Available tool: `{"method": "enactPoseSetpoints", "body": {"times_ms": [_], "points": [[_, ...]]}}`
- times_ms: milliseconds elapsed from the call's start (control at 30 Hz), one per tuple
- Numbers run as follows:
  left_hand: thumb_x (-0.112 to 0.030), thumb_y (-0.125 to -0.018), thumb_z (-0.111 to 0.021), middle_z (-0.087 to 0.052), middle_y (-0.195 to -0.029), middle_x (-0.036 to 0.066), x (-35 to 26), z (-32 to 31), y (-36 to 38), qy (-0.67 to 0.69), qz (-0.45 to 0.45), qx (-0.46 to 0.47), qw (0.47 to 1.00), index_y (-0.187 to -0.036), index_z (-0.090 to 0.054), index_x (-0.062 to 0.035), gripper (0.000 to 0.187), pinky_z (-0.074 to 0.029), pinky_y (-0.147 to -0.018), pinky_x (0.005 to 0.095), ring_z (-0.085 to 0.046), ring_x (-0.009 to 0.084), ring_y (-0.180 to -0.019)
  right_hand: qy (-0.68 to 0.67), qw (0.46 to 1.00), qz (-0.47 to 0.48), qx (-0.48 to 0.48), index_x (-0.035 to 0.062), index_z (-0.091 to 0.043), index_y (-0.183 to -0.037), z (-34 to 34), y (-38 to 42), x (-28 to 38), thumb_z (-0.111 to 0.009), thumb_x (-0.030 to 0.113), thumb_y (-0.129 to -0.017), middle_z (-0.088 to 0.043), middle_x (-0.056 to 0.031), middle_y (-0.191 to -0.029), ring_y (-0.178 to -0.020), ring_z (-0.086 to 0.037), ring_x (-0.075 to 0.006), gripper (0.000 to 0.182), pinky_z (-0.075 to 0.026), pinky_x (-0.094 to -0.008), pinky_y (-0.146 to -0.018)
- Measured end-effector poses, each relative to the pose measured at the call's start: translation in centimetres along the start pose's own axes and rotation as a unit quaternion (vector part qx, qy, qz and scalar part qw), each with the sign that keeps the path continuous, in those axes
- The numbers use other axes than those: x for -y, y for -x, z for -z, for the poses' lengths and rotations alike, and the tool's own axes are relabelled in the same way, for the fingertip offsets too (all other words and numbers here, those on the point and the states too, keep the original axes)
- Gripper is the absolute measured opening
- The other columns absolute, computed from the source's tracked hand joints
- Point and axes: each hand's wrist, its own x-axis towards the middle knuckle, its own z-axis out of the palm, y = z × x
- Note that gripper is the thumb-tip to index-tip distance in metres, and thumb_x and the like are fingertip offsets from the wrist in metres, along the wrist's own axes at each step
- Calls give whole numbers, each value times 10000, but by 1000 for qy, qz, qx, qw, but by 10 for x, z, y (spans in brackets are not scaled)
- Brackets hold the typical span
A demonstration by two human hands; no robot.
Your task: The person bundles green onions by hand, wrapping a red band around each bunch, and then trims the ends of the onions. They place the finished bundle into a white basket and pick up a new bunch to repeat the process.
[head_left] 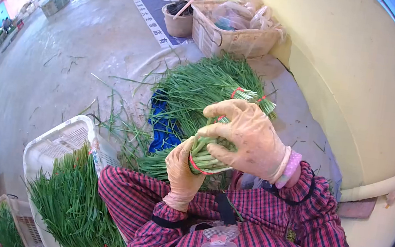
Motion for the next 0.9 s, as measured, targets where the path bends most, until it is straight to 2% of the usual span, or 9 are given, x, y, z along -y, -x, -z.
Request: {"method": "enactPoseSetpoints", "body": {"times_ms": [133, 433, 500, 567, 600, 667, 700, 800, 900], "points": [[-182, -596, -851, -593, -1228, 94, -1, 1, -1, -9, 6, 0, 1000, -1340, -501, -107, 826, -428, -951, 431, -568, 298, -1122, 14, 999, 38, 26, 111, -711, -792, 1, -12, 3, -680, 239, -775, -682, -32, -1003, -982, -627, -249, 133, -486, -377, -853], [-192, -545, -902, -598, -1217, 107, 7, 1, -4, 20, 33, -31, 999, -1361, -483, -84, 924, -439, -942, 427, -574, 313, -1100, -137, 971, -68, -182, 32, -692, -947, 82, 2, -6, -584, 78, -921, -611, -145, -1159, -1109, -587, -259, 120, -453, -370, -956], [-153, -534, -908, -602, -1189, 107, 10, 1, -1, 21, 48, -33, 998, -1355, -478, -72, 930, -438, -946, 432, -576, 325, -1092, -170, 918, -154, -324, 35, -663, -996, 114, 18, -21, -527, 138, -958, -600, -130, -1153, -1102, -578, -286, 174, -431, -384, -980], [-69, -589, -883, -583, -1154, 103, 18, 2, 3, 68, 112, -35, 991, -1307, -471, -52, 828, -465, -946, 380, -586, 269, -1081, -289, 775, -158, -540, 46, -605, -937, 140, 15, -30, -490, 192, -971, -577, -116, -1065, -996, -567, -263, 189, -423, -360, -936], [-34, -635, -870, -568, -1194, 80, 25, -1, 7, 133, 148, -29, 980, -1332, -434, -52, 822, -473, -954, 348, -580, 212, -1088, -290, 774, -157, -541, 46, -605, -937, 152, 31, -46, -490, 192, -971, -577, -116, -1065, -996, -567, -263, 189, -423, -360, -936], [-23, -659, -860, -558, -1228, 77, 22, 5, 5, 176, 157, -32, 971, -1348, -414, -50, 822, -469, -969, 343, -572, 203, -1111, -458, 845, 10, -275, 55, -545, -806, 170, 70, -85, -503, 250, -978, -552, -96, -899, -859, -559, -223, 263, -452, -308, -805], [-11, -682, -850, -548, -1261, 74, 21, 6, 4, 222, 168, -35, 960, -1364, -393, -48, 821, -465, -984, 338, -563, 194, -1135, -409, 877, -47, -250, 87, -448, -734, 156, 80, -92, -489, 290, -971, -486, -68, -840, -823, -514, -215, 315, -445, -322, -794], [32, -695, -826, -552, -1258, 83, 19, 5, 5, 301, 186, -33, 935, -1343, -396, -45, 782, -487, -971, 337, -574, 197, -1136, -163, 946, -207, -189, 44, -644, -1050, 90, 55, -41, -635, 108, -879, -628, -85, -1041, -1045, -579, -211, 183, -459, -343, -904], [64, -697, -811, -551, -1263, 99, 10, 5, 3, 351, 210, -8, 912, -1342, -377, -44, 784, -503, -970, 343, -584, 203, -1143, -259, 949, -155, -89, 81, -684, -1135, 47, 45, -26, -717, 5, -788, -649, -68, -1115, -1100, -587, -205, 357, -454, -356, -969]]}}
